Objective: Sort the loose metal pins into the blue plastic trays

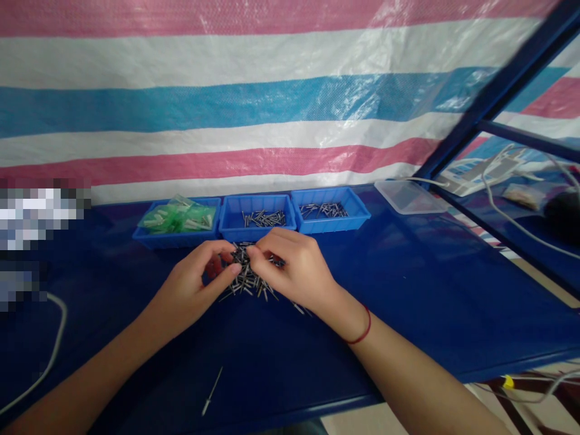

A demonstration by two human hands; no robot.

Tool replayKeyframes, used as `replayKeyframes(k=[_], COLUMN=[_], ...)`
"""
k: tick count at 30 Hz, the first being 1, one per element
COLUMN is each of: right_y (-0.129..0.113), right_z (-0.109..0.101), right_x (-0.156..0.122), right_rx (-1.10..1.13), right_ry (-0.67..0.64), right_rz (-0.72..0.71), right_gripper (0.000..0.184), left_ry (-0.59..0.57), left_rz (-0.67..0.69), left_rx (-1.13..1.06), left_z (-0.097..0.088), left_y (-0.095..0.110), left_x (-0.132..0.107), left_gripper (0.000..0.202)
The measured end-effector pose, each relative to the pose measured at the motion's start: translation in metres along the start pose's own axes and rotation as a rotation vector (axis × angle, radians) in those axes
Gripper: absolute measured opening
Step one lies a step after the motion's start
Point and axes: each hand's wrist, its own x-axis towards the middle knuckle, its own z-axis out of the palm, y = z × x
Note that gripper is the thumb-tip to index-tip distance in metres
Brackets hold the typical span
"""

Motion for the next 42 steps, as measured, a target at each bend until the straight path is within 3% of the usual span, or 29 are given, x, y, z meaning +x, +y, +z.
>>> replayKeyframes(k=[2,5,9,12,14,19,22,27,30,32,42], right_y=[0.012,0.041,0.072,0.073,0.067,0.049,0.035,-0.002,-0.015,-0.017,-0.014], right_z=[-0.009,-0.025,-0.039,-0.040,-0.037,-0.024,-0.011,0.011,0.018,0.022,0.026], right_x=[0.003,0.007,0.009,0.010,0.011,0.011,0.007,-0.002,-0.007,-0.009,-0.009], right_rx=[-0.107,-0.376,-0.613,-0.596,-0.550,-0.477,-0.392,-0.044,0.235,0.400,0.767], right_ry=[0.113,0.320,0.344,0.359,0.338,0.237,0.147,-0.003,-0.103,-0.138,-0.103], right_rz=[0.080,0.236,0.354,0.379,0.381,0.378,0.324,0.237,0.297,0.353,0.476], right_gripper=[0.023,0.026,0.029,0.034,0.033,0.028,0.021,0.018,0.015,0.014,0.011], left_ry=[-0.118,-0.443,-0.768,-0.936,-0.986,-0.975,-0.901,-0.631,-0.408,-0.339,-0.350], left_rz=[-0.055,-0.062,-0.196,-0.219,-0.226,-0.189,-0.141,-0.002,-0.049,-0.078,-0.100], left_rx=[0.101,0.249,0.424,0.548,0.629,0.658,0.595,0.211,0.094,0.032,-0.140], left_z=[-0.010,-0.026,-0.035,-0.031,-0.026,-0.017,-0.017,-0.029,-0.036,-0.038,-0.028], left_y=[0.003,0.011,0.028,0.044,0.052,0.049,0.037,0.018,0.008,0.004,0.005], left_x=[0.000,-0.005,-0.019,-0.027,-0.028,-0.027,-0.024,-0.006,0.004,0.006,0.005], left_gripper=[0.026,0.024,0.033,0.027,0.021,0.023,0.021,0.018,0.026,0.030,0.033])
